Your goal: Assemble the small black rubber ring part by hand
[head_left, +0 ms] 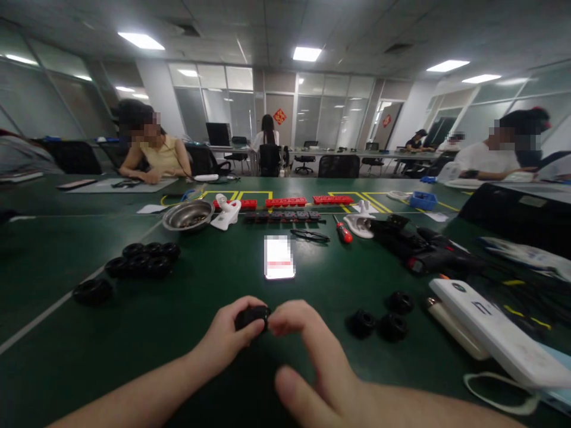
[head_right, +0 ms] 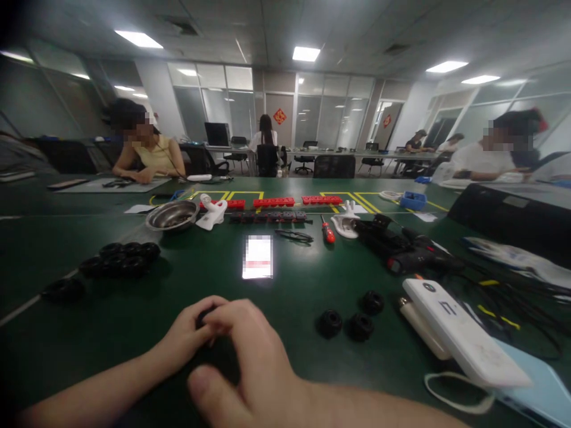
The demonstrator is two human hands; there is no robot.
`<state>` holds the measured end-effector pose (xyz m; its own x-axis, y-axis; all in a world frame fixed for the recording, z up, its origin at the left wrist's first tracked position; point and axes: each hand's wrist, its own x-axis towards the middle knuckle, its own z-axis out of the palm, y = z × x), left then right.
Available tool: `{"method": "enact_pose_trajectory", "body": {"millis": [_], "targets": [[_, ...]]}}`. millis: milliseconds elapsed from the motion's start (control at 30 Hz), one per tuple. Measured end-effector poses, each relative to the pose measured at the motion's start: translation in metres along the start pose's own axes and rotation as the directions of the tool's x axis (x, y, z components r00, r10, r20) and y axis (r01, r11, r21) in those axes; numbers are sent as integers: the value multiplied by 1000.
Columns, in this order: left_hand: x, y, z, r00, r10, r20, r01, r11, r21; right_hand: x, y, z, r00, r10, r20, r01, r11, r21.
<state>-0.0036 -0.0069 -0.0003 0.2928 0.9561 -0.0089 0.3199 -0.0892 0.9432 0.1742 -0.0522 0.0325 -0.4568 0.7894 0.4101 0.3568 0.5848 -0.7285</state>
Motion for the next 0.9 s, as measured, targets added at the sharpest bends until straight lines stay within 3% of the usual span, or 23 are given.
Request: {"method": "enact_pose_trajectory", "body": {"millis": [100, 167, 300, 367, 533, 767, 900], "targets": [[-2, -6, -2, 994, 48, -98, -58, 993, -99, 16, 27, 13, 987, 144, -64, -145, 989, -3], [-3, -8, -1, 995, 51, -83, -63, 987, -148, 22, 40, 17, 981, 193, -6, -193, 980, -52], [-1, -12, 3, 989, -22, 145, 62, 960, -274, 27, 50, 12, 974, 136, 183, -108, 982, -152], [2, -14, 4, 979, -56, 197, 119, 939, -323, 29, 50, 8, 973, 84, 216, -49, 986, -160], [7, -20, 1, 968, -104, 229, 189, 901, -391, 30, 55, 8, 969, -102, 225, 128, 986, -104], [5, -14, 1, 981, -100, 165, 149, 938, -313, 26, 63, 16, 977, 135, 165, -138, 990, 5], [8, -19, 1, 976, -82, 203, 149, 927, -343, 30, 62, 15, 991, -9, 137, 12, 1000, -19]]}}
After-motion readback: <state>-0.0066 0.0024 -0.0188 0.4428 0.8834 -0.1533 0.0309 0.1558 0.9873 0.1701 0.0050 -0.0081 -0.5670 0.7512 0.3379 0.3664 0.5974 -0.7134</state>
